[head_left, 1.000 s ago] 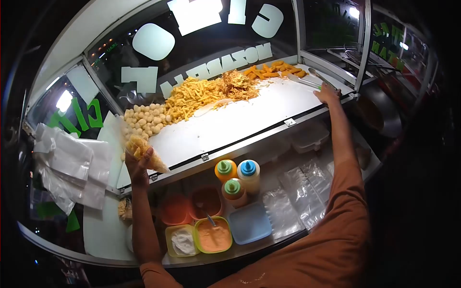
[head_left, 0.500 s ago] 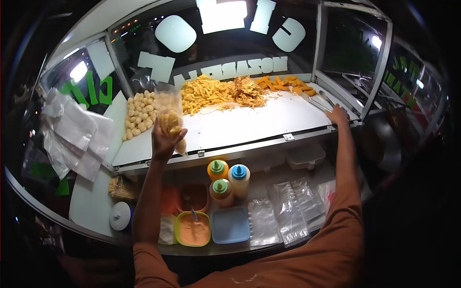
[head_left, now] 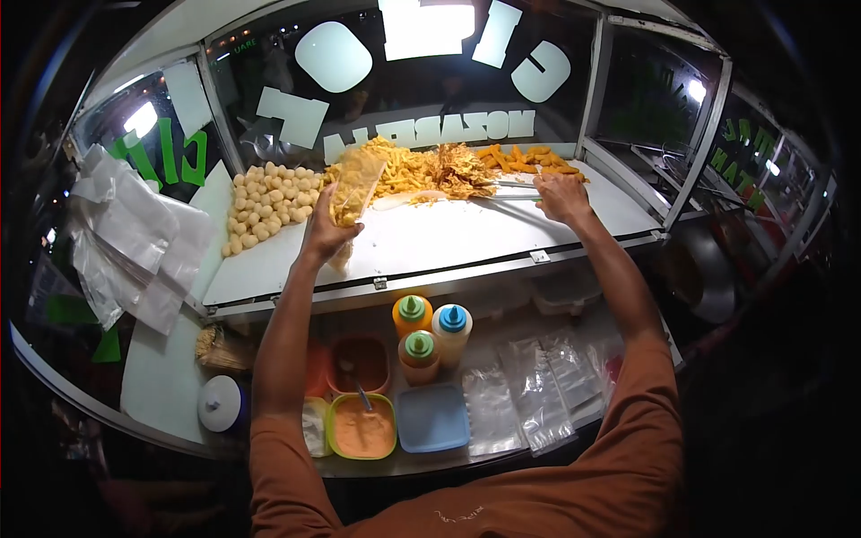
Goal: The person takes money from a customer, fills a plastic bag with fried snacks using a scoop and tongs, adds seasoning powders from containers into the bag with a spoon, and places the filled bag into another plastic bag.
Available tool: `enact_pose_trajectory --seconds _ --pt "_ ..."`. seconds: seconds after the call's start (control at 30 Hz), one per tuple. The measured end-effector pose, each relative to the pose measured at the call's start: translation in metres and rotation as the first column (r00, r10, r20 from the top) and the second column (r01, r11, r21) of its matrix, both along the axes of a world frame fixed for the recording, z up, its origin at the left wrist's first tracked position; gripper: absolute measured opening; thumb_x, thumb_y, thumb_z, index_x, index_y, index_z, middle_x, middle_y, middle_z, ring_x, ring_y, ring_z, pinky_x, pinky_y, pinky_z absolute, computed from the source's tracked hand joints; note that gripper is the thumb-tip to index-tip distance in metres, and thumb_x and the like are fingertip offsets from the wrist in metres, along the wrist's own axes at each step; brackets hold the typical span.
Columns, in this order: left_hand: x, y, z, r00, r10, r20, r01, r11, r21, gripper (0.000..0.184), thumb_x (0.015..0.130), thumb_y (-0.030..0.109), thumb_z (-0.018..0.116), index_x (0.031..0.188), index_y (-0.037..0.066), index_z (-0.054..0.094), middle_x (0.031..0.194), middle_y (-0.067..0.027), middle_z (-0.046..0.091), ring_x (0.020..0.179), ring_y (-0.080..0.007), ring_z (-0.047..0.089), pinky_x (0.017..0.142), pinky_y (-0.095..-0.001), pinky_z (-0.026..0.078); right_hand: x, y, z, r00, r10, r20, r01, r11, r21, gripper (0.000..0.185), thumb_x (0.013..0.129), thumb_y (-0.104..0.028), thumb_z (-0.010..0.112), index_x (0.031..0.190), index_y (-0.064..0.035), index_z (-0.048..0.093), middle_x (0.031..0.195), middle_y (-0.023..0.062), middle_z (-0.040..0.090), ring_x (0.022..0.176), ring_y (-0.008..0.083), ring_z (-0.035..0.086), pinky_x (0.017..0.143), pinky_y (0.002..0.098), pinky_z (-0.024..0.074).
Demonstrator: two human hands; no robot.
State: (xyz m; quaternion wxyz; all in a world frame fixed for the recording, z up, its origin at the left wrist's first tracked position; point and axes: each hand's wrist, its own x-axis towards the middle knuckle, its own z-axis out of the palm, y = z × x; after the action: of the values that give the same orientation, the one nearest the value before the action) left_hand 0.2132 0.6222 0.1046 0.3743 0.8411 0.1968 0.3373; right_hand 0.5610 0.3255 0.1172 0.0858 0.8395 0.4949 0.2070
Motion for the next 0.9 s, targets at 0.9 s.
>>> enact_pose_trajectory --seconds 0.9 --pt "0.004 0.006 0.002 0.903 -0.331 0.273 0.398 0.884 -0.246 0.112 0.063 0.004 0.086 0.146 0.003 0.011 0.123 -0.018 0.056 0.109 -0.022 0.059 0.093 -0.0339 0.049 -0.154 0.002 0.227 0.704 0.394 0.591 -0.44 0.895 -0.073 0.038 0.077 -0.026 0.074 0.111 -0.012 0.066 0.101 0.0041 0.069 0.099 0.0215 0.066 0.084 0.0368 0.0535"
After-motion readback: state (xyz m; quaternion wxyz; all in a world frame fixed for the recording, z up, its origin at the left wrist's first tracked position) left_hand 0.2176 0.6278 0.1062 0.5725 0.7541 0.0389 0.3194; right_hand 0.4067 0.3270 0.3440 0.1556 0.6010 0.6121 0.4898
